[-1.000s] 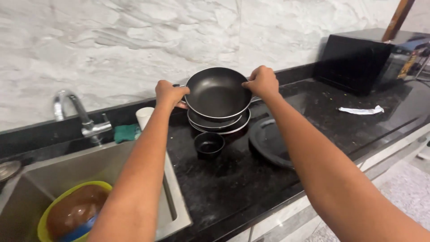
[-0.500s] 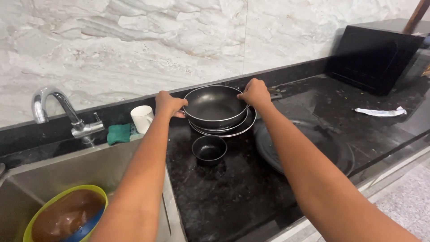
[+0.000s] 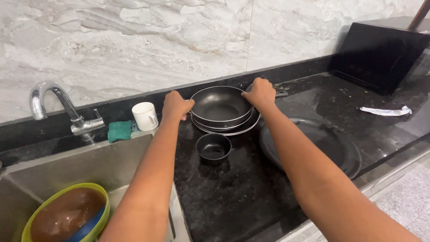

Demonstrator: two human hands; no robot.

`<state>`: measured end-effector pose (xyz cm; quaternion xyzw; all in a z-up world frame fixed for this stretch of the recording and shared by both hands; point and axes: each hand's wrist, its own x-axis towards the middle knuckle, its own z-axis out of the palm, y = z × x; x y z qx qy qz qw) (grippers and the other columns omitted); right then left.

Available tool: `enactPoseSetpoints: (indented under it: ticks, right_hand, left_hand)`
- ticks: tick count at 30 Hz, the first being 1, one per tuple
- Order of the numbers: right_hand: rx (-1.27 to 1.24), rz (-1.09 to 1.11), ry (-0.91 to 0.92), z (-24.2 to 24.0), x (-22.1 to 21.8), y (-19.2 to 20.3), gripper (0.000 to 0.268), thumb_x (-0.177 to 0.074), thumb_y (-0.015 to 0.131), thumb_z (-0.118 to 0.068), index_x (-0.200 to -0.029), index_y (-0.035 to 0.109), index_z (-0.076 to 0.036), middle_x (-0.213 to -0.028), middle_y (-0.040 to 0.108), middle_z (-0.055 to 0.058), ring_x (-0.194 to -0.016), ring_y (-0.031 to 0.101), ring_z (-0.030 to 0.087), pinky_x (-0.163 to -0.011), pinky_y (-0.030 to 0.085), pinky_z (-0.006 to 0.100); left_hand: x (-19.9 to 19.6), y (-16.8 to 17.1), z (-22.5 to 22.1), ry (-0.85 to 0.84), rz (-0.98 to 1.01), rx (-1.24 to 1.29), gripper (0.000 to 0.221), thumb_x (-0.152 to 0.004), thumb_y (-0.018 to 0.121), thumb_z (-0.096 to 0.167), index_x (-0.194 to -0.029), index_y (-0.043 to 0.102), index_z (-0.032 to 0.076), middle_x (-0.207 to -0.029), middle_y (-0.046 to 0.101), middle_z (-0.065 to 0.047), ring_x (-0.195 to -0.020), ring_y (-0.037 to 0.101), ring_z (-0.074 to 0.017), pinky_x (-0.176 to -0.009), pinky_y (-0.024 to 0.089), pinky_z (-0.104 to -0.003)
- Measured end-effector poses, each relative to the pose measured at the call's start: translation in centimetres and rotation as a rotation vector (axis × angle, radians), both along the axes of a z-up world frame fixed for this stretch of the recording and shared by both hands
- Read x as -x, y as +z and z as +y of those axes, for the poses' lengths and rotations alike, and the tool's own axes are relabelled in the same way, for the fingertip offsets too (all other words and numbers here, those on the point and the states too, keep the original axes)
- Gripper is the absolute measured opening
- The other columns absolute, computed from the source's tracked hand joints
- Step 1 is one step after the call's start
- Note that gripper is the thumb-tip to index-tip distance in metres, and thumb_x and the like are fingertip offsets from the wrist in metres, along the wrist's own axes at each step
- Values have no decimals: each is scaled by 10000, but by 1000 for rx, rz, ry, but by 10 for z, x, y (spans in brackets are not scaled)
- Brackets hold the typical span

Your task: Washing a cooking pot and several bowls in a kitchen sink using a sponge and running water.

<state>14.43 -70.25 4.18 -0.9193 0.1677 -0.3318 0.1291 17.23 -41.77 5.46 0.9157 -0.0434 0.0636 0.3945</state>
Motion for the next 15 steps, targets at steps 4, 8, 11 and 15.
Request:
enactPoseSetpoints:
  ticks: [4,8,11,15]
  right_hand:
    - [126,-87,-24,10,-1,12,496,-792,855,-462,-922,738,2,-980,716,219,-1000,674,413,-806,551,523]
    - [120,-148,96,38,1,29,343,-844,780,-321,-887,729,16,-952,707,243,-938,688,428,-770,572,521]
    - [92,-176,173,80,11,42,286,-839,756,-262,-873,724,20,-939,702,262,-894,692,442,-770,571,526]
    - [67,-139,294,160,28,45,223,-857,720,-210,-852,726,13,-943,712,254,-892,707,424,-779,583,510]
  left_hand:
    - [-20,-6,6,62,-158,-93,470,-888,721,400,-952,736,-65,-1024,742,-256,-914,722,-362,-803,585,-465]
    - [-46,-9,27,59,-300,-117,418,-854,719,341,-966,723,-61,-1036,713,-283,-991,690,-408,-839,570,-487]
    - [-17,13,59,1,-304,-143,398,-871,677,296,-912,715,-98,-914,727,-308,-841,722,-400,-795,590,-478]
    - [49,43,121,-95,-144,-170,319,-868,623,198,-837,707,-108,-794,737,-250,-661,767,-312,-735,598,-440]
